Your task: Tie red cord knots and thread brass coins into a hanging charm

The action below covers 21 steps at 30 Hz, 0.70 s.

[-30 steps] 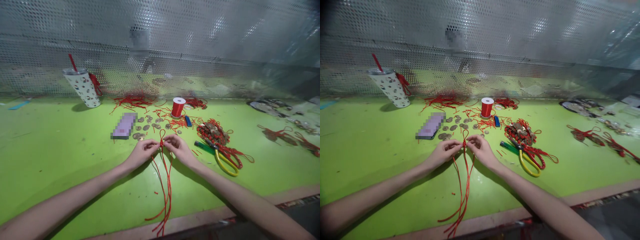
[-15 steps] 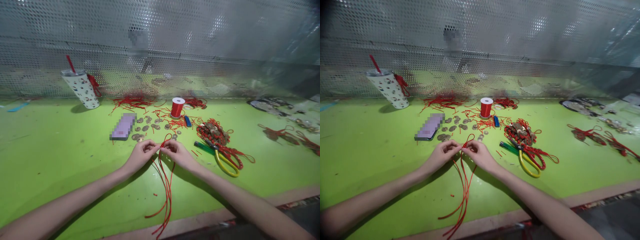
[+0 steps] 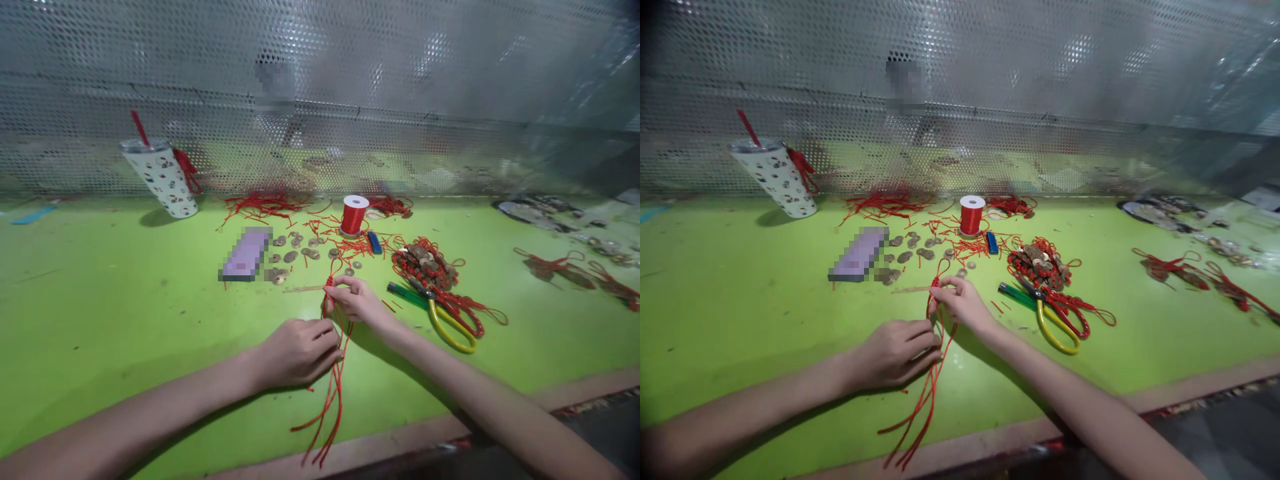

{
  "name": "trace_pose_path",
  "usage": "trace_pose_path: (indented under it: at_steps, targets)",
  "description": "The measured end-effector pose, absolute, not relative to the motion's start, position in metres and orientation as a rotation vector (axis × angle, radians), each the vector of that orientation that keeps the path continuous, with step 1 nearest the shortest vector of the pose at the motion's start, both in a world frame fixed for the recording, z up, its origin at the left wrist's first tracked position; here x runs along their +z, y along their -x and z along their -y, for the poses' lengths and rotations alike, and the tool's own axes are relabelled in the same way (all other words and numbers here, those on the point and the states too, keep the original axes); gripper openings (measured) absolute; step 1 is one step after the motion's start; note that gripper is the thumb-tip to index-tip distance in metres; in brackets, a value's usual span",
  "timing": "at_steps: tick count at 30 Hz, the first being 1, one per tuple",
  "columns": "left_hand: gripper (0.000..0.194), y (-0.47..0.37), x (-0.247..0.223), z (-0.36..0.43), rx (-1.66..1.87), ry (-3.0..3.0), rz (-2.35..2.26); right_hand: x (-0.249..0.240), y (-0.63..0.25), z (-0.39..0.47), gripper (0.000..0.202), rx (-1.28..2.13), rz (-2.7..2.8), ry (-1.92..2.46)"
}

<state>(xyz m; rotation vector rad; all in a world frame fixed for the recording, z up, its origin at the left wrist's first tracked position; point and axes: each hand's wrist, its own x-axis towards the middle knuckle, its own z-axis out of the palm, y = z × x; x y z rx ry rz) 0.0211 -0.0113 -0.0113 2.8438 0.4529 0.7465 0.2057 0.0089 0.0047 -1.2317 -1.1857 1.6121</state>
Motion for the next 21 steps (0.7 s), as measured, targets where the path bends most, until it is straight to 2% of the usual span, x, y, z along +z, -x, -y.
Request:
trace_pose_path:
  at_steps: [4,8,13,21]
  targets:
    - [0.019,-0.020,-0.005,0.004,0.950,-2.506,-0.751,0.004,-0.204,-0.008,0.041,1.493,1.270,1.213]
    - [0.018,-0.021,0.001,-0.005,1.062,-2.067,-1.125,0.000,-0.198,-0.005,0.036,1.511,1.316,1.147]
    - [0.021,-0.022,0.000,-0.013,0.950,-1.735,-1.075,-0.008,-0.195,-0.002,0.032,1.503,1.352,1.091]
    - [0.016,-0.021,-0.009,-0.017,1.050,-1.585,-1.109,-0.004,-0.199,0.004,0.030,1.515,1.444,1.103]
